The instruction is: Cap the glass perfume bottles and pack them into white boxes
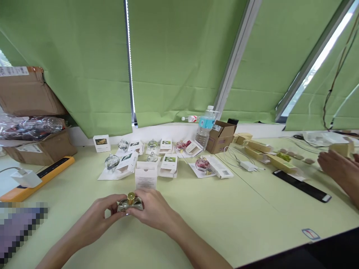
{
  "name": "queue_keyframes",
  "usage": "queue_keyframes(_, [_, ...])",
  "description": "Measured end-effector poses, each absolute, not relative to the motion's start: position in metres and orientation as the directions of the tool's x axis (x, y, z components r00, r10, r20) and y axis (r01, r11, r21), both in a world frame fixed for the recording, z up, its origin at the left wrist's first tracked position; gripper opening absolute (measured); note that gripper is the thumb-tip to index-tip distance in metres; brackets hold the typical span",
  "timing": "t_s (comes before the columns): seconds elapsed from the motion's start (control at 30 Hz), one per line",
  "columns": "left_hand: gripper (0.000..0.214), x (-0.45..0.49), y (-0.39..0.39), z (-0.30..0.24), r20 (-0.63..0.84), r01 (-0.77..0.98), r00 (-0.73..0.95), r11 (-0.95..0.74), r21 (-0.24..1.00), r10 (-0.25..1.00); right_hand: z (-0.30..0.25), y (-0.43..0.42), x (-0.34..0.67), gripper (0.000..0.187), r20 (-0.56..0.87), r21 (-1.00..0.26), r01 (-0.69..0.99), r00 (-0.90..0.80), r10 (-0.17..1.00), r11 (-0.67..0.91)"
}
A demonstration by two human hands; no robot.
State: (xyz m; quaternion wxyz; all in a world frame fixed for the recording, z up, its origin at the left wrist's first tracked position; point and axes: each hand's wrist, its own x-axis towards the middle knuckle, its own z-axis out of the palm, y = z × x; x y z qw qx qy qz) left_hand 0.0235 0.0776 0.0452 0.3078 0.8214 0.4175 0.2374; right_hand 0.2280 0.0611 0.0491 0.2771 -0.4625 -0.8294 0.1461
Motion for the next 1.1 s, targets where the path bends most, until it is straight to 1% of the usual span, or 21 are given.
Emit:
queue_keyframes(0.07, [0.018, 0.025, 0.077, 0.045, 0.138, 0.534, 0.532, -0.458, 0.711, 0.835, 0.05, 0.061, 0.23, 0.02, 0.305, -0.526, 0.68, -0.41, 0.86, 0.511])
queue_keyframes(0.23, [0.024, 0.027, 0.078, 0.043, 0.116, 0.545, 0.509, -0.424, 0.724, 0.853, 0.054, 0.059, 0.236, 0.016, 0.27, -0.578, 0.659, -0.401, 0.875, 0.481])
queue_keyframes(0.43, [0.027, 0.029, 0.077, 0.042, 0.131, 0.535, 0.487, -0.413, 0.737, 0.864, 0.059, 0.058, 0.241, 0.02, 0.304, -0.535, 0.682, -0.394, 0.867, 0.498])
queue_keyframes(0.57, [0.032, 0.027, 0.079, 0.04, 0.123, 0.49, 0.505, -0.401, 0.774, 0.854, 0.061, 0.056, 0.242, 0.019, 0.327, -0.542, 0.67, -0.387, 0.862, 0.507])
queue_keyframes(0.63, [0.035, 0.024, 0.085, 0.039, 0.145, 0.457, 0.504, -0.405, 0.792, 0.852, 0.063, 0.055, 0.243, 0.02, 0.332, -0.559, 0.659, -0.377, 0.864, 0.503])
queue_keyframes(0.67, [0.034, 0.022, 0.088, 0.039, 0.18, 0.436, 0.482, -0.413, 0.8, 0.858, 0.064, 0.055, 0.244, 0.02, 0.334, -0.574, 0.651, -0.367, 0.868, 0.496])
queue_keyframes(0.7, [0.034, 0.022, 0.092, 0.041, 0.233, 0.418, 0.426, -0.419, 0.806, 0.874, 0.065, 0.056, 0.245, 0.02, 0.335, -0.596, 0.64, -0.352, 0.874, 0.486])
queue_keyframes(0.73, [0.034, 0.022, 0.096, 0.042, 0.274, 0.416, 0.353, -0.413, 0.811, 0.895, 0.066, 0.056, 0.247, 0.021, 0.336, -0.627, 0.621, -0.329, 0.883, 0.47])
queue_keyframes(0.8, [0.033, 0.026, 0.103, 0.047, 0.31, 0.453, 0.273, -0.405, 0.794, 0.911, 0.07, 0.057, 0.251, 0.021, 0.347, -0.707, 0.556, -0.265, 0.9, 0.437])
queue_keyframes(0.83, [0.039, 0.029, 0.106, 0.049, 0.327, 0.467, 0.291, -0.432, 0.771, 0.899, 0.071, 0.058, 0.254, 0.022, 0.36, -0.746, 0.512, -0.227, 0.905, 0.425])
queue_keyframes(0.87, [0.043, 0.034, 0.109, 0.052, 0.378, 0.466, 0.323, -0.494, 0.734, 0.868, 0.073, 0.059, 0.257, 0.023, 0.38, -0.779, 0.467, -0.18, 0.907, 0.419])
queue_keyframes(0.93, [0.043, 0.044, 0.116, 0.056, 0.449, 0.454, 0.388, -0.591, 0.667, 0.805, 0.075, 0.061, 0.262, 0.027, 0.434, -0.819, 0.383, -0.074, 0.898, 0.427])
queue_keyframes(1.03, [0.045, 0.061, 0.126, 0.058, 0.46, 0.424, 0.429, -0.623, 0.658, 0.777, 0.074, 0.066, 0.27, 0.031, 0.496, -0.847, 0.263, 0.084, 0.864, 0.461])
queue_keyframes(1.1, [0.039, 0.07, 0.133, 0.057, 0.464, 0.405, 0.438, -0.63, 0.663, 0.77, 0.072, 0.071, 0.274, 0.031, 0.52, -0.85, 0.2, 0.173, 0.837, 0.487])
